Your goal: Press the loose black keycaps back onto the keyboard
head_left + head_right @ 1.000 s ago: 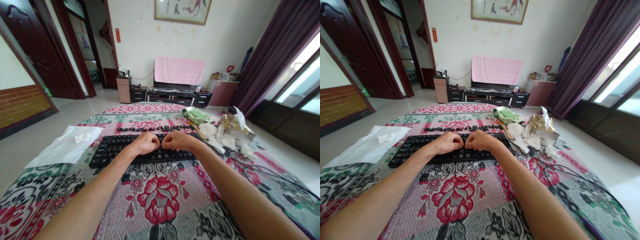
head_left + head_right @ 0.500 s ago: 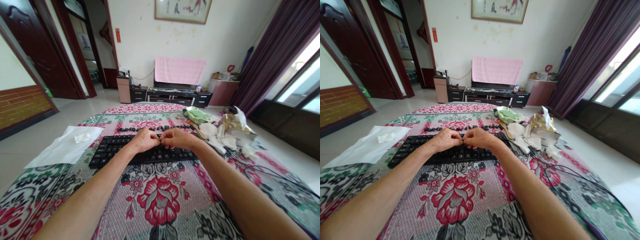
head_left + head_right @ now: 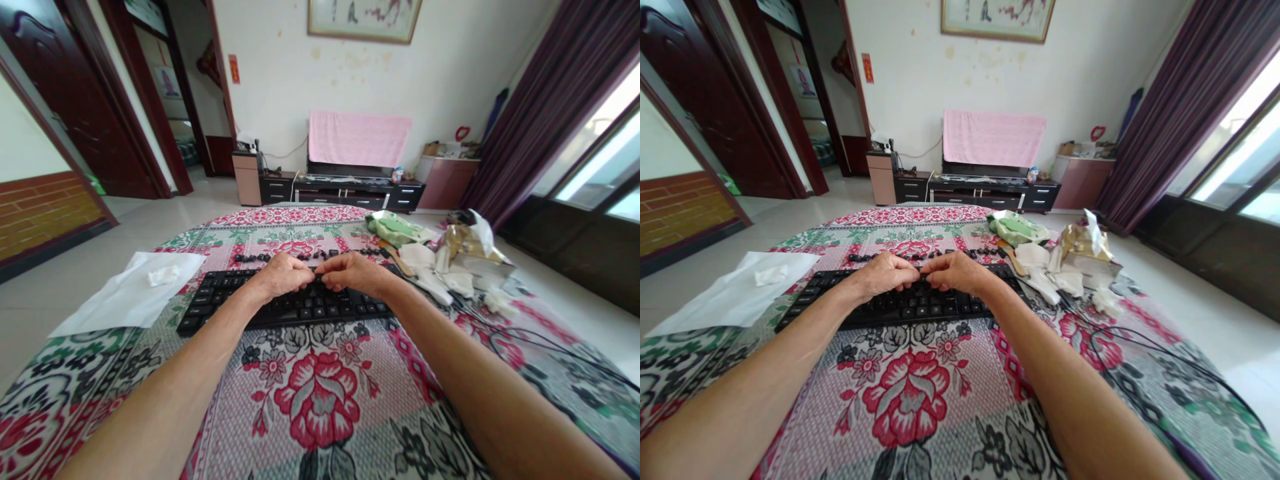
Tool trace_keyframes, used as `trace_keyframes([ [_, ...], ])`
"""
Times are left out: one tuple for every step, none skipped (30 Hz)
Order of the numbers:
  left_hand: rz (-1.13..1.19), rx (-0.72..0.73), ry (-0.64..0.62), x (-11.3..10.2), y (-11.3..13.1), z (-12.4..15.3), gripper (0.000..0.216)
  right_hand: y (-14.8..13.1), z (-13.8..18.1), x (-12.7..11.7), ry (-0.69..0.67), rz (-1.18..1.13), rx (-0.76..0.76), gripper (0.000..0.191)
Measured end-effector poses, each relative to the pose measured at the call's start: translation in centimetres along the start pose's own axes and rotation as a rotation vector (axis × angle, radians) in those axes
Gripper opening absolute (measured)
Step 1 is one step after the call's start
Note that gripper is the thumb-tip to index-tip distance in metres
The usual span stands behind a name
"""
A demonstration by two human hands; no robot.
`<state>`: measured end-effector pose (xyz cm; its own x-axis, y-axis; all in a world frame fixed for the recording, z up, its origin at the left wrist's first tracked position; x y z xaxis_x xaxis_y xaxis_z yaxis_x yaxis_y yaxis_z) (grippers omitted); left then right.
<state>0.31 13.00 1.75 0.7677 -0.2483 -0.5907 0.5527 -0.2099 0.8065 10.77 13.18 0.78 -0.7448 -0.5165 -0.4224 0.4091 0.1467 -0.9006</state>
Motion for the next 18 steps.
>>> trace_keyframes([
  [-0.001, 0.003, -0.013, 0.08, -0.04, -0.03, 0.019, 0.15, -0.02, -0.06, 0.000, -0.018, 0.010, 0.023],
  [0.001, 0.003, -0.026, 0.17, -0.11, -0.06, 0.019, 0.28, -0.03, -0.08, -0.003, -0.035, 0.019, 0.023],
  [0.009, 0.004, -0.040, 0.28, -0.16, -0.09, 0.020, 0.38, -0.04, -0.08, -0.005, -0.051, 0.026, 0.023],
  [0.019, 0.005, -0.052, 0.36, -0.18, -0.11, 0.020, 0.45, -0.02, -0.07, -0.008, -0.064, 0.033, 0.023],
  [0.029, 0.004, -0.062, 0.43, -0.18, -0.12, 0.020, 0.52, 0.01, -0.03, -0.012, -0.075, 0.043, 0.023],
  [0.037, 0.000, -0.067, 0.45, -0.16, -0.10, 0.020, 0.59, 0.07, -0.01, -0.012, -0.082, 0.056, 0.023],
  [0.044, -0.004, -0.068, 0.43, -0.13, -0.08, 0.020, 0.67, 0.13, -0.02, -0.009, -0.086, 0.072, 0.022],
  [0.048, -0.008, -0.069, 0.40, -0.08, -0.04, 0.021, 0.72, 0.20, -0.07, -0.001, -0.085, 0.085, 0.022],
  [0.051, -0.010, -0.071, 0.39, -0.01, 0.01, 0.021, 0.74, 0.26, -0.14, 0.008, -0.081, 0.094, 0.022],
  [0.051, -0.011, -0.070, 0.35, 0.04, 0.06, 0.021, 0.71, 0.30, -0.21, 0.017, -0.076, 0.097, 0.022],
  [0.050, -0.012, -0.067, 0.31, 0.09, 0.10, 0.022, 0.64, 0.32, -0.24, 0.022, -0.072, 0.092, 0.023],
  [0.048, -0.011, -0.060, 0.25, 0.11, 0.13, 0.023, 0.51, 0.31, -0.25, 0.024, -0.069, 0.079, 0.023],
  [0.047, -0.009, -0.054, 0.21, 0.12, 0.14, 0.024, 0.35, 0.27, -0.20, 0.019, -0.067, 0.061, 0.023],
  [0.047, -0.008, -0.045, 0.16, 0.11, 0.14, 0.024, 0.19, 0.22, -0.15, 0.017, -0.066, 0.042, 0.023],
  [0.047, -0.007, -0.038, 0.13, 0.07, 0.11, 0.024, 0.08, 0.16, -0.13, 0.017, -0.061, 0.027, 0.023],
  [0.049, -0.011, -0.033, 0.12, -0.01, 0.09, 0.023, -0.02, 0.09, -0.14, 0.020, -0.051, 0.015, 0.023],
  [0.050, -0.019, -0.029, 0.12, -0.11, 0.05, 0.022, -0.10, 0.03, -0.15, 0.026, -0.033, 0.004, 0.023],
  [0.049, -0.032, -0.023, 0.10, -0.26, 0.02, 0.021, -0.20, -0.03, -0.16, 0.032, -0.008, -0.006, 0.024],
])
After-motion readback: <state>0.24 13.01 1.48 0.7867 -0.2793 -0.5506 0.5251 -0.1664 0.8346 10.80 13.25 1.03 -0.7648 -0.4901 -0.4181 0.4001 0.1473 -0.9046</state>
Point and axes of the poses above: each hand's wrist, its own z-axis away from the middle knuckle, its own x-axis out of the palm, y = z × x, the point moved 9 cm from there along -z, towards the middle knuckle
